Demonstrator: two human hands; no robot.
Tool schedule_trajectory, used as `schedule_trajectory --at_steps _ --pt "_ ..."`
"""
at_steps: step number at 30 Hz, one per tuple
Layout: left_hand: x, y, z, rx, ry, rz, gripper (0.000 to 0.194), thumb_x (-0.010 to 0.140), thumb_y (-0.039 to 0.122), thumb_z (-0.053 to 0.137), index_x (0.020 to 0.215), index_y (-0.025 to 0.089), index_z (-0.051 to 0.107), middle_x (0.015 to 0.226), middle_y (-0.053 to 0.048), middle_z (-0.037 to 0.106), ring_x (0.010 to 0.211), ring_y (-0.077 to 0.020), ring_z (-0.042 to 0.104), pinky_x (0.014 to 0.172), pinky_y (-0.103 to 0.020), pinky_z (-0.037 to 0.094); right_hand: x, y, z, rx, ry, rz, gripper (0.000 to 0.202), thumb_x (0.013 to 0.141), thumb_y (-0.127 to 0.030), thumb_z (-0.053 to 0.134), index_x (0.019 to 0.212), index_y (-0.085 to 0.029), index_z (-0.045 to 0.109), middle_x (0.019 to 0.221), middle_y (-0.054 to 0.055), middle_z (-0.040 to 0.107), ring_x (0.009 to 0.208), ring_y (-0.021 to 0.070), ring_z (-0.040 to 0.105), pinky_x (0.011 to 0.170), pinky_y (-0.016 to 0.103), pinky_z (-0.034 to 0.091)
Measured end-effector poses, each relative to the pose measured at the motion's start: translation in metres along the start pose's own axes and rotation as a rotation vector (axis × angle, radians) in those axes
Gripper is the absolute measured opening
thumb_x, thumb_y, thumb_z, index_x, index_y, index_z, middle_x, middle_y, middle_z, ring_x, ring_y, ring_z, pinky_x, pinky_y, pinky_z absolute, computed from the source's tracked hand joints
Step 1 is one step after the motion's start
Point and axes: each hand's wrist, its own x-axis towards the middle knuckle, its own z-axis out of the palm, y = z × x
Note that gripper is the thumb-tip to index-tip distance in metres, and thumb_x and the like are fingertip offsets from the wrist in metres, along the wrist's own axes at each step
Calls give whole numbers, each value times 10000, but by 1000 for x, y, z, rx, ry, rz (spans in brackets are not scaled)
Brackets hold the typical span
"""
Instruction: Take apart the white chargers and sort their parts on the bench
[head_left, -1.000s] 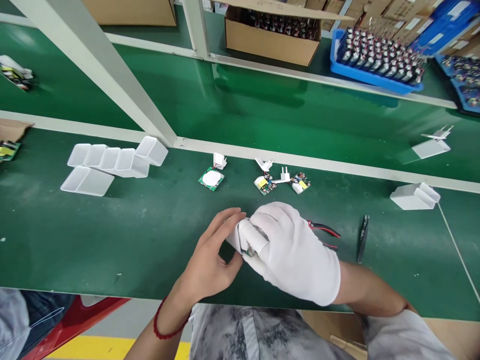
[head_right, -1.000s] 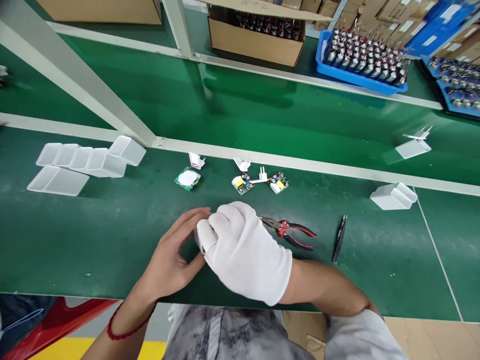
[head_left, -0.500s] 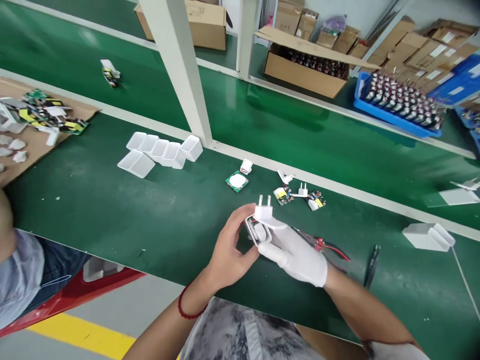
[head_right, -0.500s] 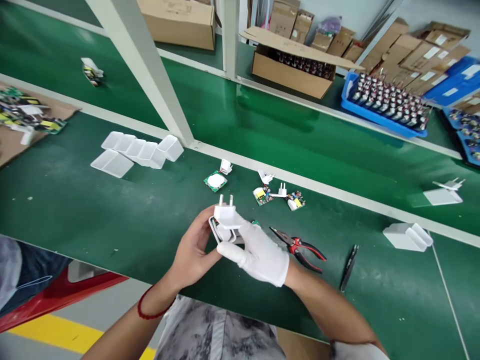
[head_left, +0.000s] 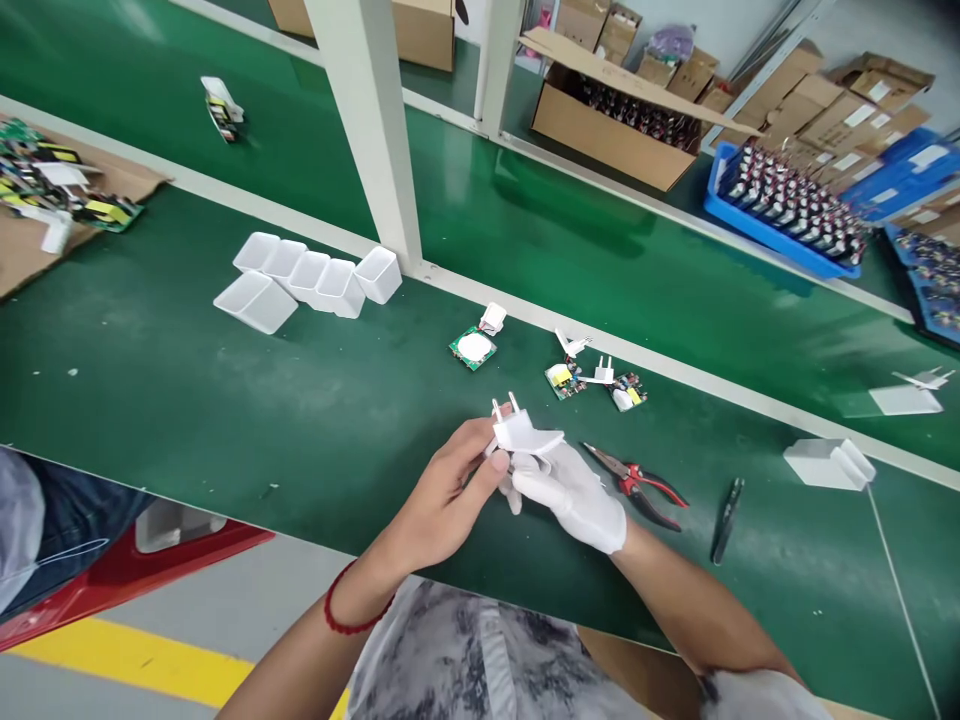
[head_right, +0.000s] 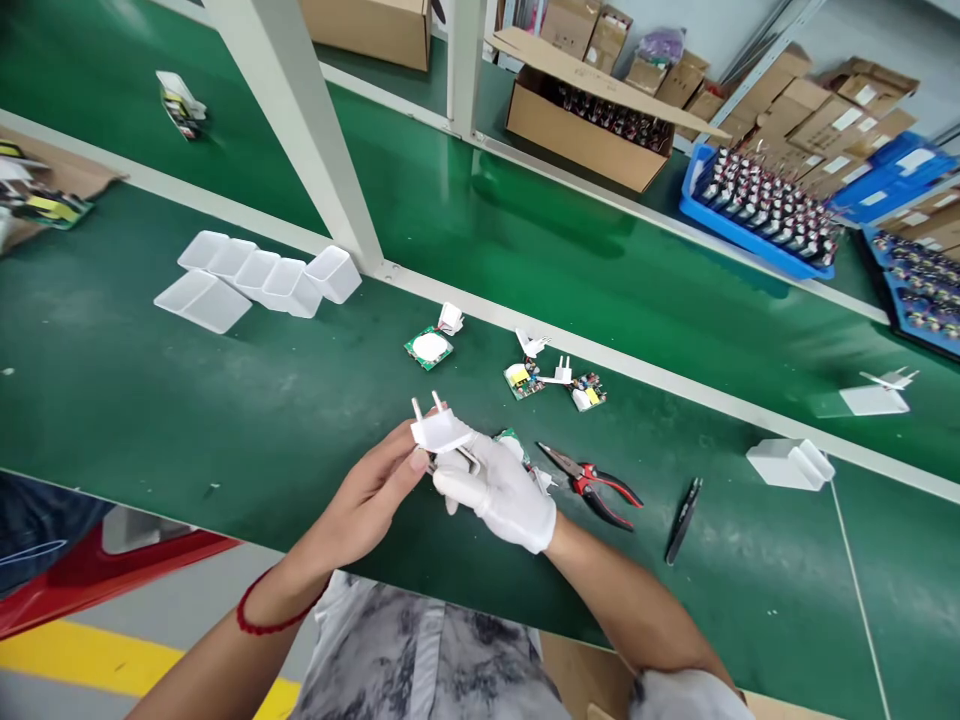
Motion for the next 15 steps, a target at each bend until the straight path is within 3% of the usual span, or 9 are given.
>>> schedule_trajectory --at_steps 6,10,15 --pt "-1 -2 4 -33 53 -33 357 994 358 446 1247 213 652 1364 -122 586 1175 -252 582 907 -340 544 1 4 2 52 15 -18 393 881 -485 625 666 -183 496 611 -42 402 576 101 371 511 242 310" --pt "-1 -6 9 -92 70 -21 358 984 336 474 1283 220 632 1387 -129 564 1219 -247 582 947 -327 537 1 5 2 94 73 3 336 858 -505 658 866 -173 608 621 -45 427 549 90 331 525 246 344" --pt "-3 -4 10 -84 67 14 386 988 308 467 1353 253 582 1400 -119 556 1274 -247 555 1021 -346 502 -1 5 1 96 162 26 576 739 -636 723 1109 -199 655 808 25 549 669 140 457 631 302 460"
